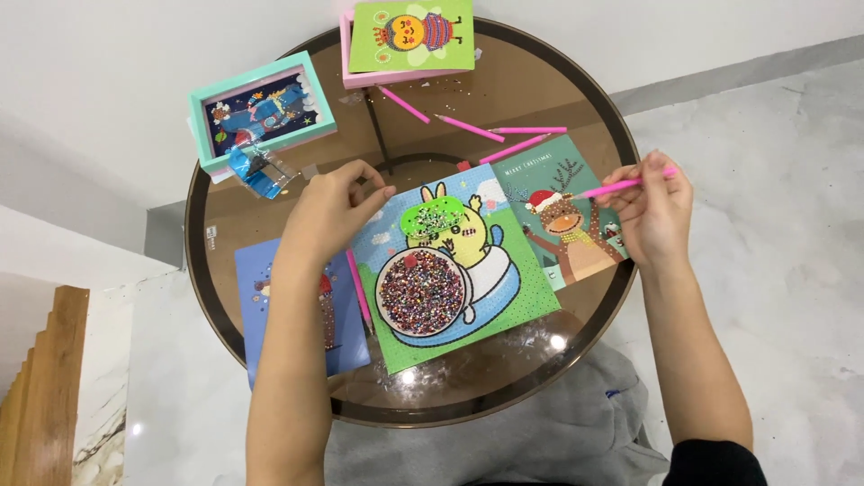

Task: A person is working on a diamond painting project, using a pen tool to apply small resin beads to a sticky canvas.

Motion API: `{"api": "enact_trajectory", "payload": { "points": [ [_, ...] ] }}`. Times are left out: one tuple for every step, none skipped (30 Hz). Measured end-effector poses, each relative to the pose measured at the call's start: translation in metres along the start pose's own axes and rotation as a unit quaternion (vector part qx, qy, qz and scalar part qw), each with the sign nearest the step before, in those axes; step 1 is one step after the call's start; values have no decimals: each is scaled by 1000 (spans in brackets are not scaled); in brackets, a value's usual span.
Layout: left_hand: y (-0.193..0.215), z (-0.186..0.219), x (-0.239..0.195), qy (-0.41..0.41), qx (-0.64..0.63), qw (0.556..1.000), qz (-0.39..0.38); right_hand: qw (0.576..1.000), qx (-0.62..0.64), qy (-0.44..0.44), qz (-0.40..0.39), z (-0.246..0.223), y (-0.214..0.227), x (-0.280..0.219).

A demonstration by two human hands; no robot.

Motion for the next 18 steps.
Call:
{"api": "enact_trajectory", "payload": {
  "points": [
    [-2,-1,1,-1,0,1000,-1,1000,0,1,2,0,1,-1],
    [0,-1,2,-3,3,1000,9,1000,-6,6,1,-1,0,-1],
    [1,-2,2,-5,6,1000,19,1000,-13,11,-1,-1,-1,-2],
    [-1,-5,4,-5,7,1000,19,1000,-12,11,0,-1,-1,-2],
    [-1,-7,6,-11,13,1000,23,1000,-22,14,0,-2,-2,-3],
    [-2,-9,7,-17,19,999,27,999,-32,16,1,-2,-2,-4],
    [-2,-10,8,-17,20,999,25,999,-31,15,2,-3,-2,-5],
    [-2,-10,8,-22,23,999,29,999,-33,22,0,-4,-4,-6],
    [-1,-10,8,-27,27,999,33,999,-34,28,-2,-5,-5,-7],
    [-2,-8,8,-27,28,999,33,999,-33,28,-2,-6,-6,-8],
    [-2,-7,8,-24,26,999,32,998,-41,36,-8,-8,-8,-9],
    [-2,-7,7,-21,24,999,31,998,-49,43,-15,-10,-11,-11],
    [-3,-7,9,-20,24,999,31,998,-49,42,-16,-11,-12,-14],
    [-2,-6,9,-28,27,999,35,997,-57,51,-18,-13,-14,-17],
    [-1,-7,9,-36,30,998,40,996,-65,60,-19,-15,-18,-20],
    [2,-8,9,-30,31,998,47,996,-64,58,-29,-17,-29,-32],
    [5,-6,10,-41,33,997,49,993,-83,70,-43,-22,-42,-44],
    [5,-6,8,-49,33,997,50,990,-104,80,-58,-25,-53,-59]
  ]
}}
Point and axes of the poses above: each hand's wrist, its own x-axis towards the middle knuckle, its own y-axis out of the back of the hand, z = x × y, the point moved 10 cm from there along x, towards the middle knuckle, and after that the axes turned 5 degrees about -y, right-handed, at the moved point
